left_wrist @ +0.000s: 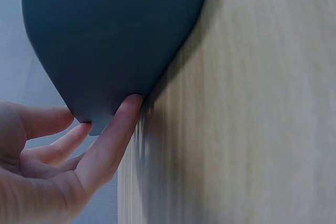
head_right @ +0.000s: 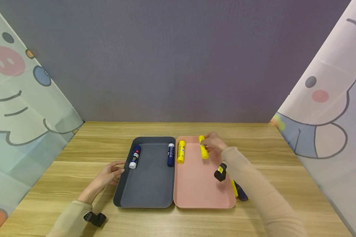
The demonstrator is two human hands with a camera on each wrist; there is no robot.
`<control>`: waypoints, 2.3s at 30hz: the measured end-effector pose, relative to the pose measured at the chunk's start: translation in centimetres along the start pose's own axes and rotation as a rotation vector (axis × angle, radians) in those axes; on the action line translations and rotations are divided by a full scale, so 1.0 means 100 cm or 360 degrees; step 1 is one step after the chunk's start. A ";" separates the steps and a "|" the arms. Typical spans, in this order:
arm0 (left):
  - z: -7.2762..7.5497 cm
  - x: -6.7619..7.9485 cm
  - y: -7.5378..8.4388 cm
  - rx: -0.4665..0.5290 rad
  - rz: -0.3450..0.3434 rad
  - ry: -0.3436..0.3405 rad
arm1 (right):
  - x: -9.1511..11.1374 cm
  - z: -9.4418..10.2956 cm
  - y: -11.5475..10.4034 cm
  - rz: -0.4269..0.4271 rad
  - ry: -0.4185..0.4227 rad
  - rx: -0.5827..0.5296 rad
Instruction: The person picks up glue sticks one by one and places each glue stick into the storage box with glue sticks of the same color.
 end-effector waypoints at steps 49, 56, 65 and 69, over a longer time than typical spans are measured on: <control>0.001 -0.002 -0.002 -0.0029 0.0021 0.0018 | -0.020 -0.025 0.002 -0.0195 0.0144 0.0631; 0.001 -0.001 -0.002 -0.0040 0.0012 0.0010 | -0.020 -0.028 0.002 -0.0149 0.0141 0.0451; 0.001 -0.001 -0.002 -0.0021 0.0015 0.0005 | -0.017 -0.027 0.001 -0.0099 0.0099 0.0232; 0.001 -0.002 -0.002 -0.0020 0.0022 0.0019 | -0.012 -0.028 -0.002 -0.0083 0.0049 0.0117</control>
Point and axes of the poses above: each hand's wrist, its own x-axis away from the middle knuckle, its own z-axis out of the back of the hand, y = z × x, the point moved 5 cm from there along -x, towards the middle knuckle, and after that the axes turned 9 degrees about x, right-handed, at the moved point
